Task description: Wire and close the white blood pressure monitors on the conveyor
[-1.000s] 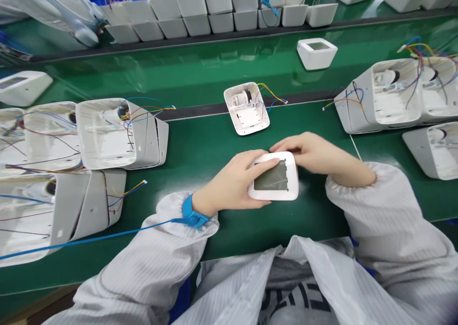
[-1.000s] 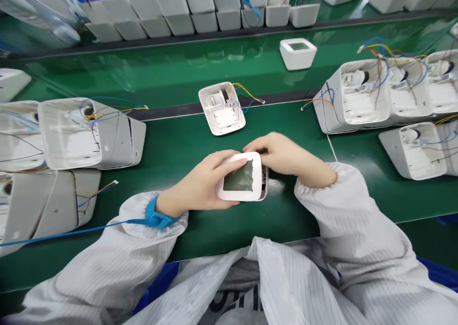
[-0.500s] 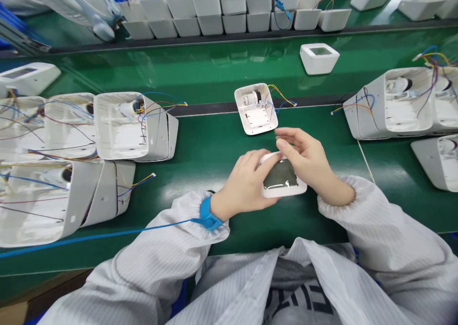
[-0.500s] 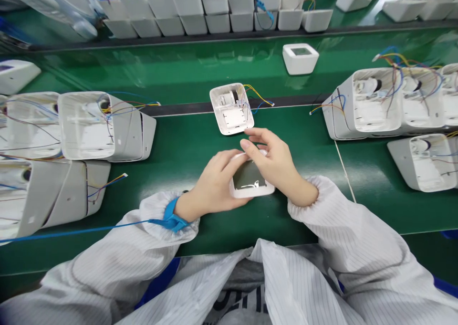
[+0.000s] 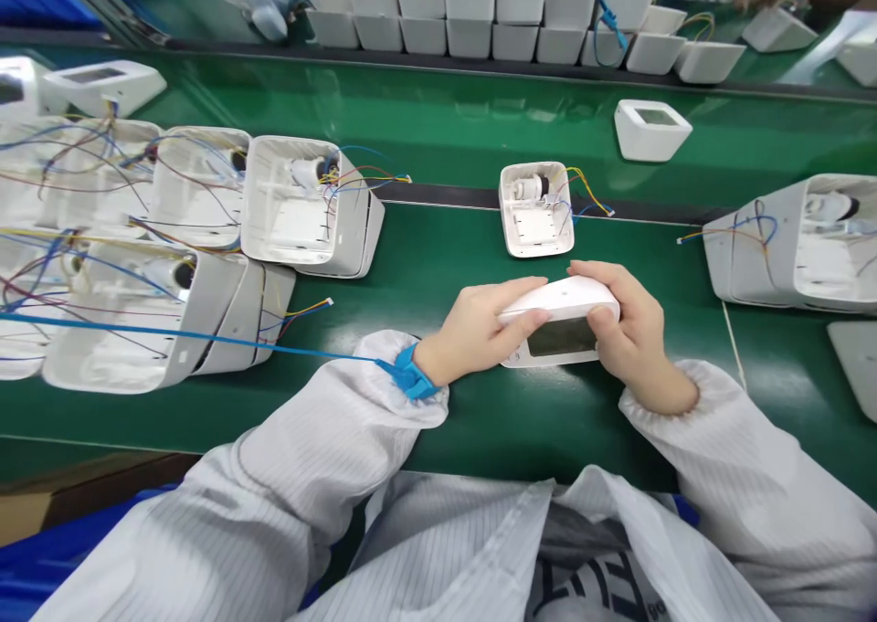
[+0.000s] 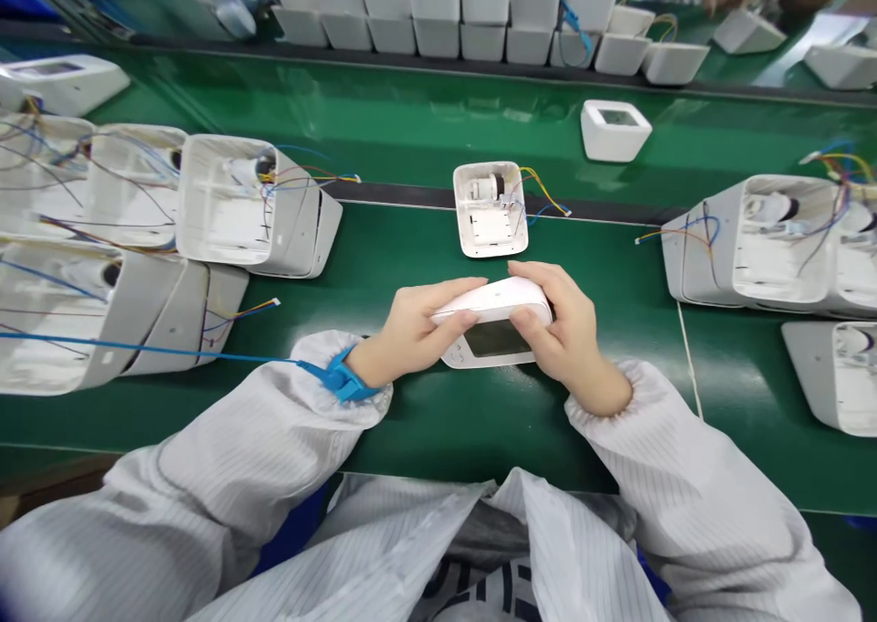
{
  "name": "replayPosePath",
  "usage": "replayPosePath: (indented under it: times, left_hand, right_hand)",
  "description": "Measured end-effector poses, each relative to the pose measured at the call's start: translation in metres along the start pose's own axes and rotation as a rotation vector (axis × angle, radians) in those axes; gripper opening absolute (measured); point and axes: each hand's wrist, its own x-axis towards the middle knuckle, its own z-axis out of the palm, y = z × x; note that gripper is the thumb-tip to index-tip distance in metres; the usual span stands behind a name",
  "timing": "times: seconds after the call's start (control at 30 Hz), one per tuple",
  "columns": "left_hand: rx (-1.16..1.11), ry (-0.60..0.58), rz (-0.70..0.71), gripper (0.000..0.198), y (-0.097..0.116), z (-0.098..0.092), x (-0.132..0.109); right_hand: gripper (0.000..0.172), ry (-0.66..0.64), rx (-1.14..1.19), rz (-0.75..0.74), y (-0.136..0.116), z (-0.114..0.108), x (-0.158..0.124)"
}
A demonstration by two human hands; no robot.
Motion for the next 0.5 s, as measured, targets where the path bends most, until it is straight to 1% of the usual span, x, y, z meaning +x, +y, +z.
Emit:
replayPosePath:
  times: [0.07,0.13,0.23,0.37,0.5]
  left_hand:
    - [0.067,0.028,0.015,0.041,0.001,0.001,-0.001]
    - [0.141,0.032,0.022,0.045,0.004,0.002,-0.001]
    - [0.234,-0.008,0.005,0.049,0.010,0.002,-0.001]
    - [0.287,-0.037,0.007,0.050,0.014,0.002,-0.001]
    - [0.333,-0.041,0.023,0.052,0.014,0.003,-0.003]
  right_hand:
    - [0.051,-0.002,-0.008,-0.009,-0.001,0.001,0.000]
    - [0.049,0.006,-0.013,-0.011,-0.002,0.002,0.000]
    - [0.046,0.032,-0.031,0.026,-0.007,0.003,0.001]
    - [0.043,0.079,-0.052,0.090,-0.012,0.006,0.000]
    - [0.037,0.130,-0.090,0.068,-0.012,0.006,0.001]
